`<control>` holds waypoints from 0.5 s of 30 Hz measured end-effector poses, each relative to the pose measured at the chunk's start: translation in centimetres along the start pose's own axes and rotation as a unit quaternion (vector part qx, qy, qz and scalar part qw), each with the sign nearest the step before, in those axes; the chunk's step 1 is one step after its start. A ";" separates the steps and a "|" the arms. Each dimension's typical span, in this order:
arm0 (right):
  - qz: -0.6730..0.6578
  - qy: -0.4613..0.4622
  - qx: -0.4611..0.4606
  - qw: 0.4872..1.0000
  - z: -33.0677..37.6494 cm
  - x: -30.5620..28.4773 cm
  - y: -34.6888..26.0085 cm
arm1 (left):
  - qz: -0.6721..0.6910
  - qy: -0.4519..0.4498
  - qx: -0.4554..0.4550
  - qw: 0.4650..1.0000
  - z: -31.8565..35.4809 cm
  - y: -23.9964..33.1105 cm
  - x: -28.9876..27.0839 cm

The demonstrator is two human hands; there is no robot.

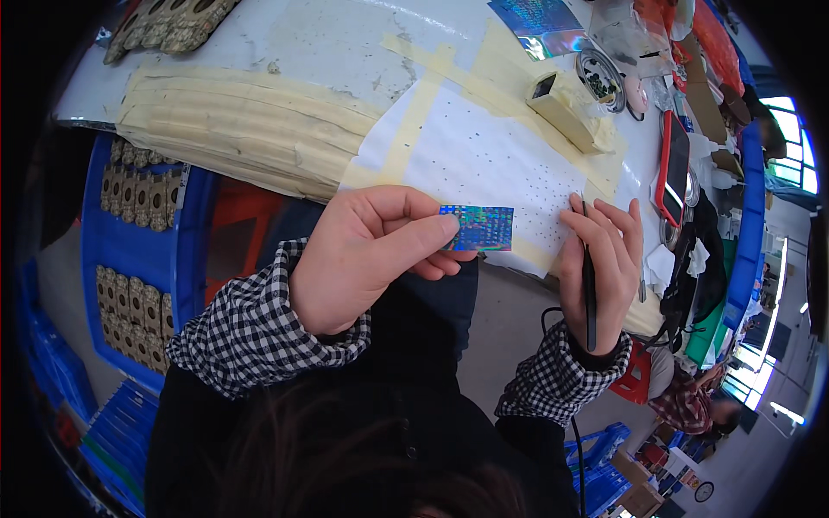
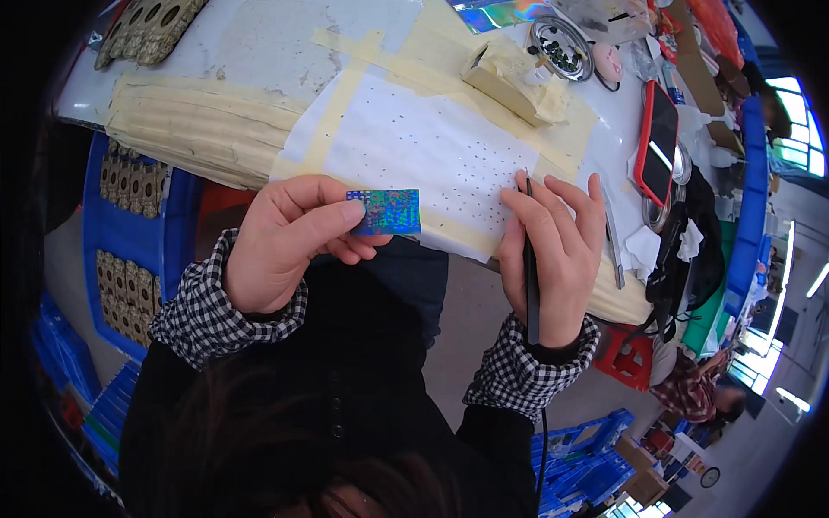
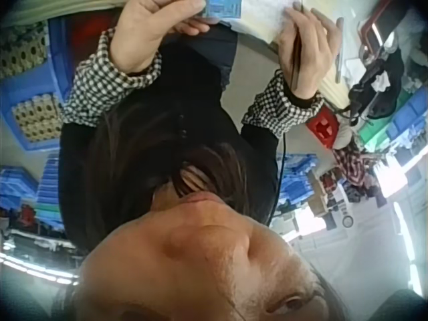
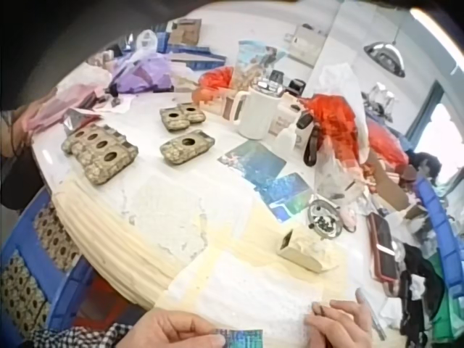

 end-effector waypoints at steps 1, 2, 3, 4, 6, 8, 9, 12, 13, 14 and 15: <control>-0.008 0.006 0.003 1.000 0.1 -0.2 0.1 | -0.001 0.000 -0.001 1.000 0.0 0.0 0.0; -0.017 0.012 0.004 1.000 0.2 -0.3 0.3 | -0.001 0.003 -0.002 1.000 0.0 -0.1 0.0; -0.027 0.018 0.006 0.999 0.2 -0.4 0.4 | -0.001 0.005 -0.004 1.000 0.0 -0.2 0.0; -0.033 0.025 0.006 0.999 0.3 -0.4 0.4 | -0.001 0.004 -0.001 1.000 0.0 -0.2 0.0; -0.044 0.041 0.010 0.998 0.6 -0.5 0.4 | -0.001 0.001 0.000 1.000 -0.1 -0.1 0.0; -0.067 0.070 0.017 0.995 0.9 -0.7 0.3 | -0.013 0.011 0.003 1.000 0.0 -0.1 0.1; -0.078 0.085 0.021 0.993 1.0 -0.9 0.1 | -0.019 0.015 0.005 1.000 0.0 -0.1 0.1; -0.163 0.120 0.008 0.979 1.7 -1.3 -1.3 | -0.026 0.020 0.005 0.999 -0.1 0.0 0.2; -0.181 0.105 -0.006 0.978 1.7 -1.2 -2.0 | -0.024 0.017 0.005 1.000 -0.1 0.0 0.3; -0.200 0.088 -0.019 0.976 1.8 -0.9 -2.9 | -0.022 0.016 0.005 1.000 -0.1 0.0 0.2; -0.220 0.072 -0.033 0.972 1.7 -0.4 -3.6 | -0.020 0.015 0.004 1.000 0.0 -0.1 0.2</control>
Point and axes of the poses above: each hand's wrist, its own z-axis away from the middle knuckle, its own x-axis out of the palm, y = z × x, the point moved 5 cm from there along -z, towards the middle knuckle, and after that the axes turned 8 degrees about -z, right-handed, at the moved point
